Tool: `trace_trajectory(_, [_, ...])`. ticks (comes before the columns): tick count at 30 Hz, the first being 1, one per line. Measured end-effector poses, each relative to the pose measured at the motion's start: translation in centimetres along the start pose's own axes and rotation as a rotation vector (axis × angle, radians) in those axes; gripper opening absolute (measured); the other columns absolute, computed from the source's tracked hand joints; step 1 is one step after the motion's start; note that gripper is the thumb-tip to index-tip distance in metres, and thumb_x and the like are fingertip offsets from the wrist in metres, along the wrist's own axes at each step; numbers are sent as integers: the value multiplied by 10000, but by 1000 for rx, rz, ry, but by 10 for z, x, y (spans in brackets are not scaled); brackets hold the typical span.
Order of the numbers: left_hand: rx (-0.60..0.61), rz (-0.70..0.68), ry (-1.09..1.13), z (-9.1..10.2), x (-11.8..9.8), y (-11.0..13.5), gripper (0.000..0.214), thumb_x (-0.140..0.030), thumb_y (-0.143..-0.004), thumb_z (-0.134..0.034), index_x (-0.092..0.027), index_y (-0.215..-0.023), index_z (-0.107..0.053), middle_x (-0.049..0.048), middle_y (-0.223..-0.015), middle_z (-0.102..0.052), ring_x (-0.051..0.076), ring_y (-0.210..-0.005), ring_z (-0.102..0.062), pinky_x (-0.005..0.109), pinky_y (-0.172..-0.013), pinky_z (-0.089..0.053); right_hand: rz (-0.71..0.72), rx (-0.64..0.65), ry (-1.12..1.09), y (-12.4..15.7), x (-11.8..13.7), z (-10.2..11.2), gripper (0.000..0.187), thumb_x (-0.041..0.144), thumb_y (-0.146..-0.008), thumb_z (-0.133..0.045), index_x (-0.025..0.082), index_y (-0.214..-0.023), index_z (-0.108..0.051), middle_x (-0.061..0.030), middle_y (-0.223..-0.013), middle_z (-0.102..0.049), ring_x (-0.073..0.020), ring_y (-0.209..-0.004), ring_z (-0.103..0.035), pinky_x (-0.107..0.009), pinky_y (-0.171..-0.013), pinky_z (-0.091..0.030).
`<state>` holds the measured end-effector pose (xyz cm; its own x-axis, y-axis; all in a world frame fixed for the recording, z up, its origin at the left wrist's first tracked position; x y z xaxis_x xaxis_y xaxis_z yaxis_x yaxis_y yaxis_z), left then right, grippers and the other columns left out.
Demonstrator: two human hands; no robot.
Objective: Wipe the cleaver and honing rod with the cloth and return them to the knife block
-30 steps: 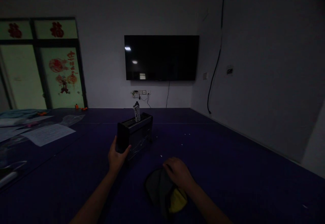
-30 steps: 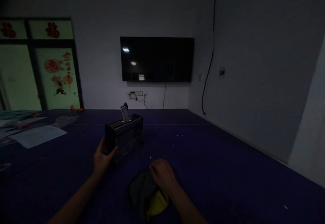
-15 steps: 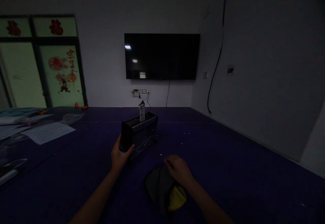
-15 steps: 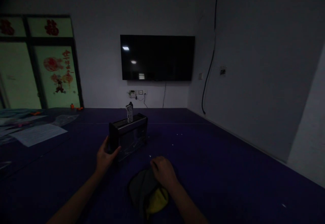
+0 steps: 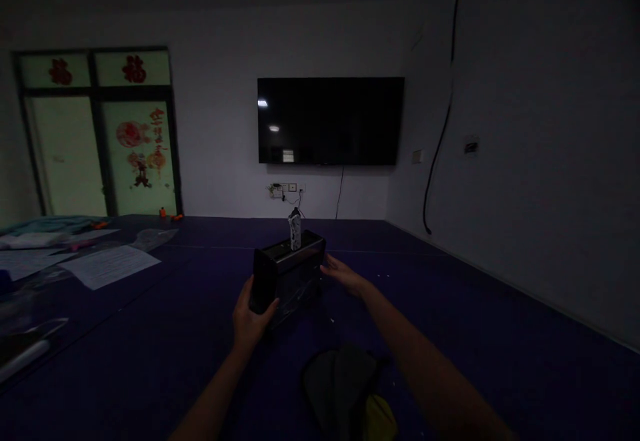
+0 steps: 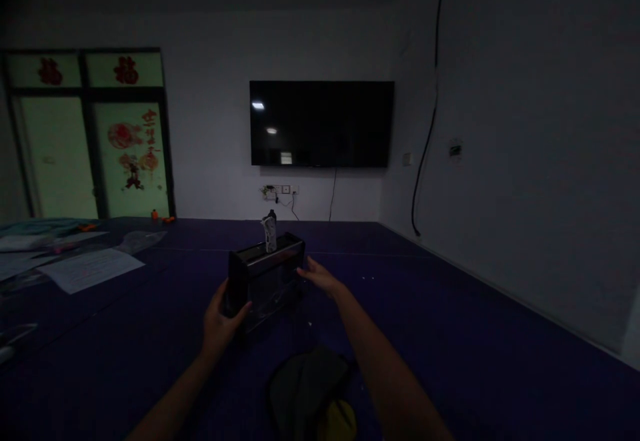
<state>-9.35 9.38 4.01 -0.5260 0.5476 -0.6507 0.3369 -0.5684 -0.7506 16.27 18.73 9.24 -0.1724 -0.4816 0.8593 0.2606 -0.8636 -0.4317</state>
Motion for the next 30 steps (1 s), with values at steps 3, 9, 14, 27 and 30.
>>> trace_trajectory(3, [5,-20,-15,-1,4,-1,715,-437,-668,-699,-178,-1291,-462,125,-1292,-528,298,-1185,-501,446,-1026,-384,27,20,-58,-12,5,-12,648,660,-698,-572,227,-1179,-574,-67,-1252,-585,-222,-1169,-522,-439,-1021,-349])
trace_trajectory(9, [14,-69,6,-1,4,-4,649,-422,-705,-670,-192,-1282,-484,117,-1324,-506,291,-1221,-469,453,-1042,-366,47,-109,-71,-6,2,-20,723,764,-691,-455,225,-1153,-589,-69,-1239,-593,-256,-1207,-480,-482,-1050,-287])
trace_trajectory(14, [93,-30,119,-3,-1,-3,703,-422,-676,-699,-190,-1300,-472,115,-1370,-464,282,-1264,-422,452,-1061,-340,114,-198,-22,15,17,-7,722,747,-730,-421,225,-1210,-557,-66,-1288,-554,-250,-1260,-419,-443,-1075,-261])
trace_trajectory(27, [472,402,812,-65,-70,-16,671,-340,-517,-811,-160,-1138,-629,100,-1148,-652,291,-1094,-574,458,-983,-409,208,-426,383,109,59,93,657,629,-833,-390,303,-1397,-310,23,-1520,148,-231,-1393,22,-448,-1117,-91])
trace_trajectory(30, [584,489,947,-97,-88,-23,571,-272,-482,-805,-147,-1026,-686,85,-1029,-701,273,-987,-625,405,-911,-456,125,-468,335,133,50,117,719,675,-816,-352,334,-1428,-192,19,-1525,126,-227,-1391,34,-471,-1109,-104])
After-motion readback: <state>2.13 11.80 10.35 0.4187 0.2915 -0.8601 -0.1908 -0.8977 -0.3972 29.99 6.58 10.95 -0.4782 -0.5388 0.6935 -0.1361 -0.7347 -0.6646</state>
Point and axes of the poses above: each hand's wrist, its own y-axis away from the middle knuckle, its own z-axis out of the back of the hand, x = y × z, the point moved 2 cm from there along -y, towards the middle knuckle
